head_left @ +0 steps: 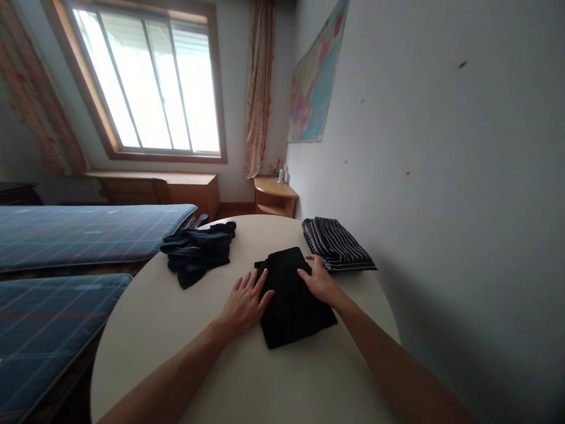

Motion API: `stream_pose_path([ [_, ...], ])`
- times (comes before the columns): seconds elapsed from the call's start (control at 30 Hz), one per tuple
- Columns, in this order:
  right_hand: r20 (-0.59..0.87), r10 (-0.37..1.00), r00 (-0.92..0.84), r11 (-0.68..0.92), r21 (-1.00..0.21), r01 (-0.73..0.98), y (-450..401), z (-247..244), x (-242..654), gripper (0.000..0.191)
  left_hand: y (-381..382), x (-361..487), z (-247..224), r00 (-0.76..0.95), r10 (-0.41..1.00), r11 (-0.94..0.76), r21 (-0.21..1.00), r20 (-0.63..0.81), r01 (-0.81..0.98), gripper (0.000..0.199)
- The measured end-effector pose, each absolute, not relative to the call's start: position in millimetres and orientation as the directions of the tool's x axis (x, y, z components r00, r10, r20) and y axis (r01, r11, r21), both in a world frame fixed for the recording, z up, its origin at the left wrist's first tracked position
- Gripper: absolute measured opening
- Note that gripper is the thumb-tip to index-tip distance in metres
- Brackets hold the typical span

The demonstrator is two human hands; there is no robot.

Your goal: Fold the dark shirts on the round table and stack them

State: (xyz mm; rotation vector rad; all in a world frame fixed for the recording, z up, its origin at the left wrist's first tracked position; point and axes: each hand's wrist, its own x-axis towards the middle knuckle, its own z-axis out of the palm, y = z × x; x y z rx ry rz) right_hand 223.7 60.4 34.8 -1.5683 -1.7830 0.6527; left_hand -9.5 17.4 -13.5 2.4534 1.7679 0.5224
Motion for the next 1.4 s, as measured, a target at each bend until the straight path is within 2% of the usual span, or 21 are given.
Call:
stream_pose_path([
  [0.07,0.263,0.953,-0.149,0.295,-0.704,0.646,67.9,43.6,226.9,0.051,22.1,-14.1,-12.1,0.245,0.946,-0.295,0.254,0.213,0.921,0.068],
  [0.13,0.313,0.923,-0.226,0.38,-0.637,0.671,76.3,56.2,229.4,0.042,25.5,-18.0,-12.4,0.213,0.959,-0.256,0.249,0.189,0.934,0.068],
  [0.2,0.322,0.911,-0.259,0.405,-0.574,0.711,85.6,71.5,230.9,0.036,26.8,-20.0,-13.9,0.198,0.968,-0.231,0.242,0.154,0.942,0.069],
  [0.5,0.442,0.839,-0.319,0.486,-0.341,0.805,148.5,137.8,248.1,0.036,24.3,-18.2,-14.7,0.204,0.978,-0.209,0.156,0.05,0.965,0.068],
  [0.63,0.509,0.819,-0.265,0.468,-0.324,0.822,179.7,165.0,274.0,0.035,24.7,-18.9,-14.1,0.218,0.975,-0.222,0.151,0.046,0.963,0.067],
  [0.8,0.558,0.801,-0.219,0.476,-0.37,0.798,218.0,177.7,327.2,0.035,24.1,-17.8,-11.3,0.213,0.977,-0.215,0.166,0.028,0.962,0.067],
  [0.93,0.474,0.872,-0.124,0.351,-0.427,0.834,238.2,139.1,373.5,0.042,24.5,-17.1,-11.7,0.206,0.978,-0.207,0.183,0.024,0.961,0.067],
  [1.03,0.277,0.961,0.009,0.12,-0.446,0.887,239.1,95.8,397.7,0.051,25.0,-16.5,-12.9,0.197,0.98,-0.199,0.195,0.032,0.96,0.067],
  [1.1,0.189,0.981,0.039,0.047,-0.428,0.902,235.2,75.1,407.3,0.051,24.8,-15.9,-12.5,0.197,0.98,-0.199,0.202,0.033,0.959,0.067],
  [1.2,0.147,0.989,0.019,0.033,-0.342,0.939,228.7,67.6,412.3,0.048,24.1,-15.2,-10.4,0.2,0.98,-0.201,0.192,0.026,0.961,0.068],
  [1.27,0.131,0.991,0.019,0.012,-0.23,0.973,224.9,75.3,408.2,0.048,23.7,-15.2,-9.0,0.198,0.98,-0.198,0.184,0.022,0.963,0.068],
  [1.33,0.134,0.989,0.067,-0.051,-0.12,0.992,220.8,87.1,396.5,0.049,23.7,-15.5,-8.4,0.198,0.98,-0.198,0.183,0.022,0.963,0.067],
  [1.4,0.159,0.977,0.144,-0.134,-0.069,0.989,216.1,97.2,377.2,0.053,23.7,-15.9,-8.3,0.199,0.98,-0.2,0.186,0.024,0.962,0.068],
])
